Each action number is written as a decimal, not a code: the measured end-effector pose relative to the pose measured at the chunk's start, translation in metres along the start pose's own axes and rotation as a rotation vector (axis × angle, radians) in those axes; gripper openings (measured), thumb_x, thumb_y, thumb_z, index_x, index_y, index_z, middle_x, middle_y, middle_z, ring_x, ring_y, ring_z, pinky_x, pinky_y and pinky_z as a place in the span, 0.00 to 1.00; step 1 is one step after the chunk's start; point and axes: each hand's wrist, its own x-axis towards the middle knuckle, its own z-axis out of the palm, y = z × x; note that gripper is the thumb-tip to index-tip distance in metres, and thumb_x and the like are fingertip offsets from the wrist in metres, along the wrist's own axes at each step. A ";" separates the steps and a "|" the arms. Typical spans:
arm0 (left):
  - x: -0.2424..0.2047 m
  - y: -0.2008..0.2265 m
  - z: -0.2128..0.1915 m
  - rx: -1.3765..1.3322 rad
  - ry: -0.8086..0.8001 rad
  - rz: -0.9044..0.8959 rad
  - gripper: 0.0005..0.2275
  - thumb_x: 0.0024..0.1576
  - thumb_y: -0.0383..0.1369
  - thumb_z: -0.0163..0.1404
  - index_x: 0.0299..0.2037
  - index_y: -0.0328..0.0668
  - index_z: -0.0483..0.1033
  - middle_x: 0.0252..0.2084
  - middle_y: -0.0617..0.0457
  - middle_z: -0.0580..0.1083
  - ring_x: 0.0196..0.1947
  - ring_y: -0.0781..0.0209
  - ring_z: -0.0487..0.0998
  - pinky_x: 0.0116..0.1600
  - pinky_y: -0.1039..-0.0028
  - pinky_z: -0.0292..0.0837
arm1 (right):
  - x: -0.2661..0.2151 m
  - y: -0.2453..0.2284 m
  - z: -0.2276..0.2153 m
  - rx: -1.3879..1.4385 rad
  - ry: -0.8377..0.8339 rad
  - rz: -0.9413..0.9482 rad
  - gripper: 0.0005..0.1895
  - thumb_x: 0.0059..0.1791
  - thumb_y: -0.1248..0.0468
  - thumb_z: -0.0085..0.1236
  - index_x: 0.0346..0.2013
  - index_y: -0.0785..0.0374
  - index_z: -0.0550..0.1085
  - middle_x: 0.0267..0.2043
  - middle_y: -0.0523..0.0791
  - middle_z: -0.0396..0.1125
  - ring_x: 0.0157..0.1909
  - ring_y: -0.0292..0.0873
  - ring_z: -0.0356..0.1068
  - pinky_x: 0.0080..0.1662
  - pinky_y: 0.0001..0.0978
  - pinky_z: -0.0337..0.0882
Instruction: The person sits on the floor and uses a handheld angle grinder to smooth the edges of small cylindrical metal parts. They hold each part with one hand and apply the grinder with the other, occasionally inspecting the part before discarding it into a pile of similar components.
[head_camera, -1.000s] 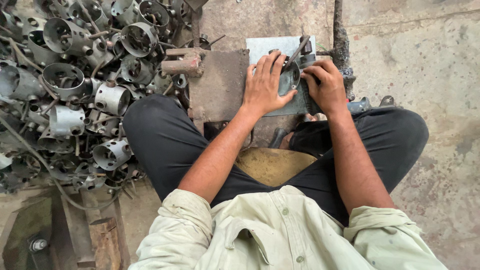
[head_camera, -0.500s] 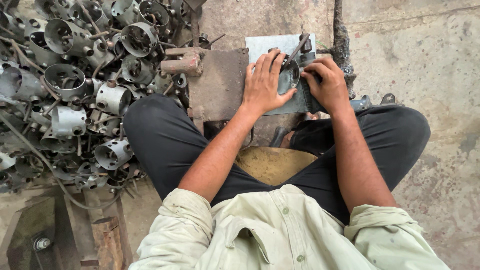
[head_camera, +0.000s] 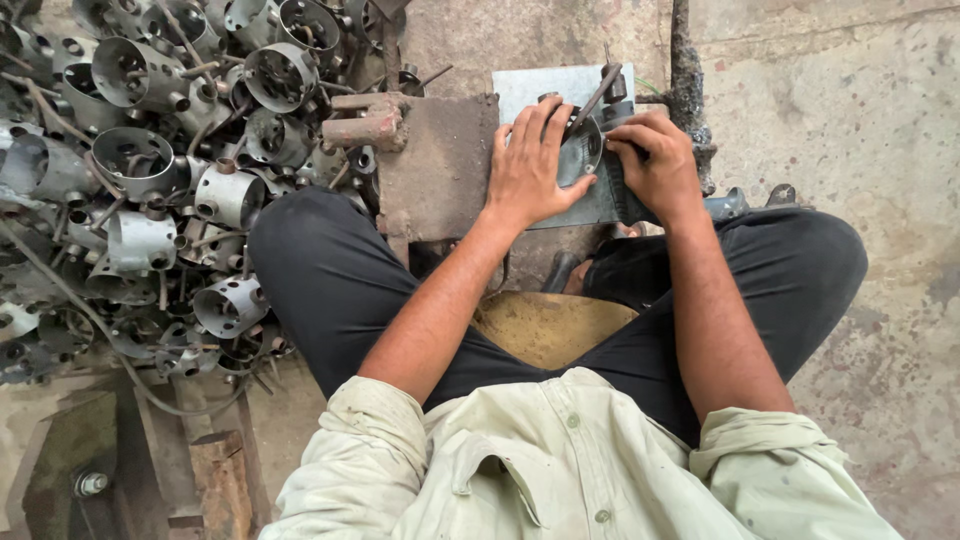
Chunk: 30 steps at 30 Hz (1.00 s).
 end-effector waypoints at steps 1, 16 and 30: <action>0.000 0.000 0.002 -0.007 -0.005 0.004 0.44 0.46 0.55 0.63 0.69 0.44 0.56 0.67 0.48 0.59 0.69 0.49 0.59 0.66 0.49 0.55 | 0.000 -0.001 -0.001 -0.001 0.004 0.002 0.06 0.49 0.74 0.67 0.40 0.66 0.79 0.44 0.49 0.73 0.46 0.51 0.74 0.48 0.40 0.74; -0.002 -0.001 0.001 0.011 -0.005 0.002 0.45 0.47 0.55 0.63 0.70 0.44 0.55 0.69 0.49 0.59 0.69 0.49 0.59 0.68 0.50 0.55 | -0.010 0.007 -0.003 0.047 -0.047 0.067 0.11 0.45 0.70 0.70 0.40 0.66 0.77 0.53 0.51 0.64 0.48 0.48 0.74 0.49 0.38 0.76; 0.002 -0.004 0.006 0.043 -0.027 0.034 0.42 0.46 0.55 0.62 0.66 0.44 0.59 0.66 0.44 0.59 0.68 0.45 0.58 0.66 0.43 0.52 | -0.012 0.010 -0.004 0.144 0.034 0.099 0.16 0.46 0.76 0.61 0.48 0.67 0.77 0.53 0.50 0.64 0.43 0.41 0.73 0.47 0.31 0.75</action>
